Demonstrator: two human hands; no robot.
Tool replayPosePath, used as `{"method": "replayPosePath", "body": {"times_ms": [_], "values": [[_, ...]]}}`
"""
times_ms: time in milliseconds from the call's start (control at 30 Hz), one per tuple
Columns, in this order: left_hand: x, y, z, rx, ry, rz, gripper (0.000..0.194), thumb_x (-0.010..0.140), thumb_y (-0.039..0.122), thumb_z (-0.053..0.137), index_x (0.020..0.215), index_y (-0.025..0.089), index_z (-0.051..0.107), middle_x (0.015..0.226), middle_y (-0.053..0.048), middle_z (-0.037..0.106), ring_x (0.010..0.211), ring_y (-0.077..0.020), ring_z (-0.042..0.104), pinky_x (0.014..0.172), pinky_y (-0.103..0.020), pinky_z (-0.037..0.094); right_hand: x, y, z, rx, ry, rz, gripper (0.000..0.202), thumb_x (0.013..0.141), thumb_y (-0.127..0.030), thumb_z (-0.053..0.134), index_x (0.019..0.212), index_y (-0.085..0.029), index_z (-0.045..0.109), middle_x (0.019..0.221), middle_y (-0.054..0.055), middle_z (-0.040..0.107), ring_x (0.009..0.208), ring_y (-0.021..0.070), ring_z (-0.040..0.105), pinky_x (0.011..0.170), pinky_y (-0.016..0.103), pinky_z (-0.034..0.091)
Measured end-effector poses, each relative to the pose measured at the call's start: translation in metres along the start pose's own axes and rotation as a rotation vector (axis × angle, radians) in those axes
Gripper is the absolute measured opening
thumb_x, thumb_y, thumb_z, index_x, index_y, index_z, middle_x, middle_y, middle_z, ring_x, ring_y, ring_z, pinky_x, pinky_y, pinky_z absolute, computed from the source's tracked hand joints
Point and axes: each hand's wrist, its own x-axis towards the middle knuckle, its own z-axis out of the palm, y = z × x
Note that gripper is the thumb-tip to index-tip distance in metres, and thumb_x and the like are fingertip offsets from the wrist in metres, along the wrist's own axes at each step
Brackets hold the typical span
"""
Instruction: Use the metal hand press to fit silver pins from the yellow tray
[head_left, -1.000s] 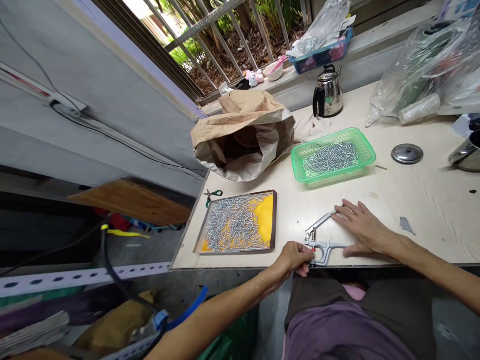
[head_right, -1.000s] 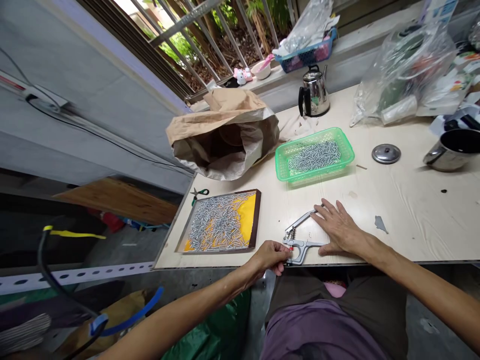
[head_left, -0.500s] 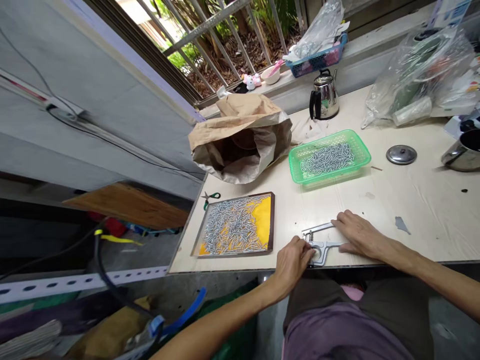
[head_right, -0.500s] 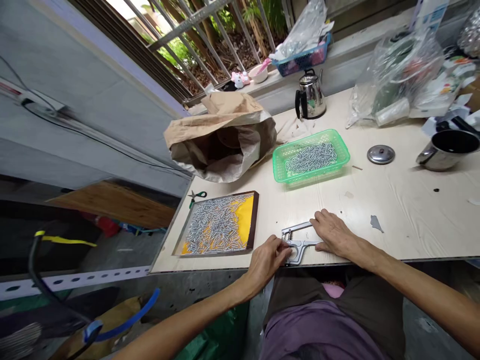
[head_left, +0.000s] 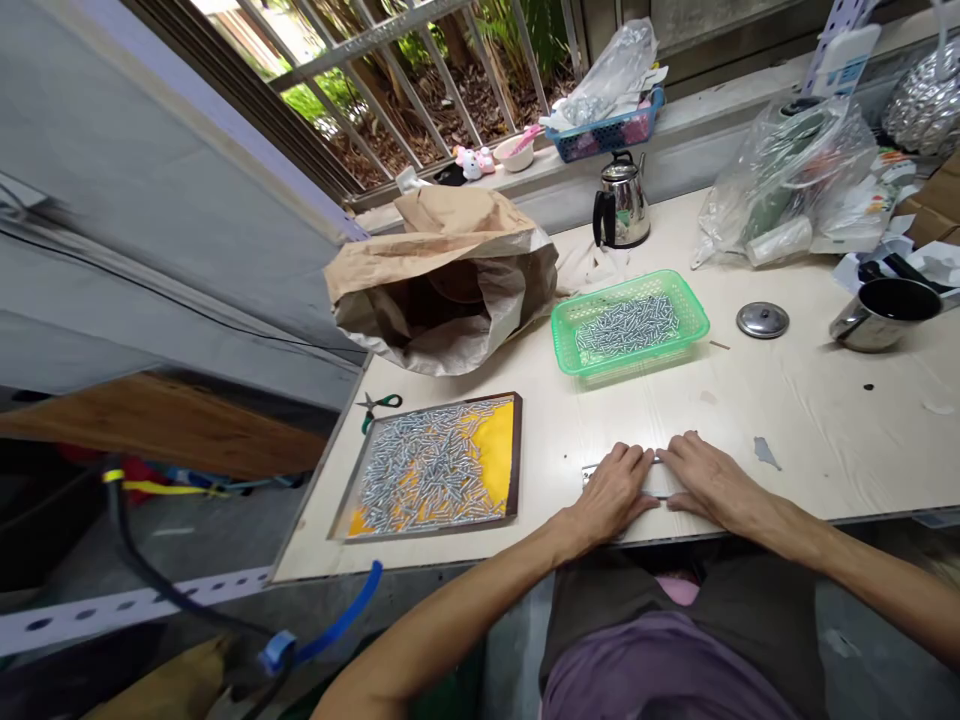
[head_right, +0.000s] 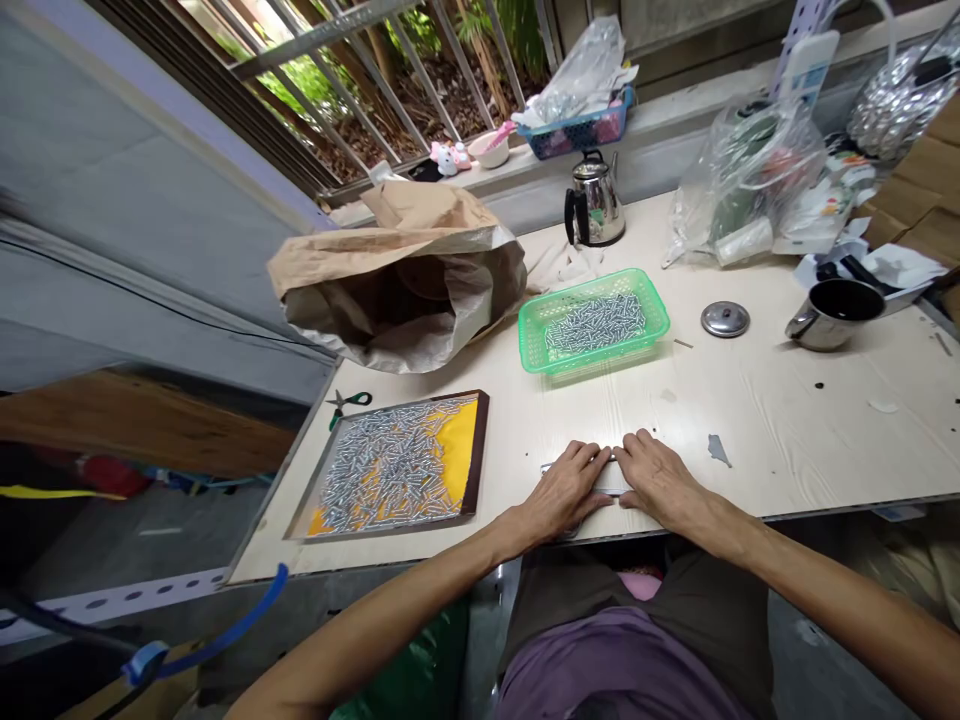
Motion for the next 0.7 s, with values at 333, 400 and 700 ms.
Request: {"method": "replayPosePath", "body": {"times_ms": [333, 400, 700], "values": [[0.012, -0.002, 0.017, 0.102, 0.118, -0.052, 0.021, 0.095, 0.028, 0.042, 0.101, 0.015, 0.057, 0.088, -0.007, 0.062, 0.084, -0.0216, 0.055, 0.073, -0.035, 0.050, 0.005, 0.011, 0.008, 0.067, 0.098, -0.023, 0.017, 0.091, -0.018, 0.046, 0.079, -0.020, 0.058, 0.080, 0.006, 0.056, 0.076, 0.0200, 0.052, 0.064, 0.031, 0.045], [0.009, 0.003, 0.022, 0.136, 0.184, -0.092, 0.030, 0.093, 0.030, 0.046, 0.115, 0.011, 0.052, 0.105, -0.013, 0.062, 0.095, -0.0247, 0.057, 0.080, -0.039, 0.051, 0.006, 0.018, 0.004, 0.098, 0.074, -0.028, 0.011, 0.086, -0.024, 0.055, 0.095, -0.020, 0.060, 0.092, 0.009, 0.058, 0.086, 0.0233, 0.053, 0.071, 0.035, 0.048], [-0.025, 0.050, 0.057, 0.057, 0.371, -0.076, 0.048, 0.093, 0.034, 0.046, 0.133, 0.010, 0.040, 0.134, -0.019, 0.051, 0.133, -0.0287, 0.039, 0.105, -0.046, 0.040, 0.032, 0.046, 0.002, 0.080, 0.012, -0.007, 0.021, 0.088, -0.026, 0.049, 0.102, -0.017, 0.063, 0.097, 0.011, 0.063, 0.090, 0.0240, 0.054, 0.079, 0.037, 0.044]]}}
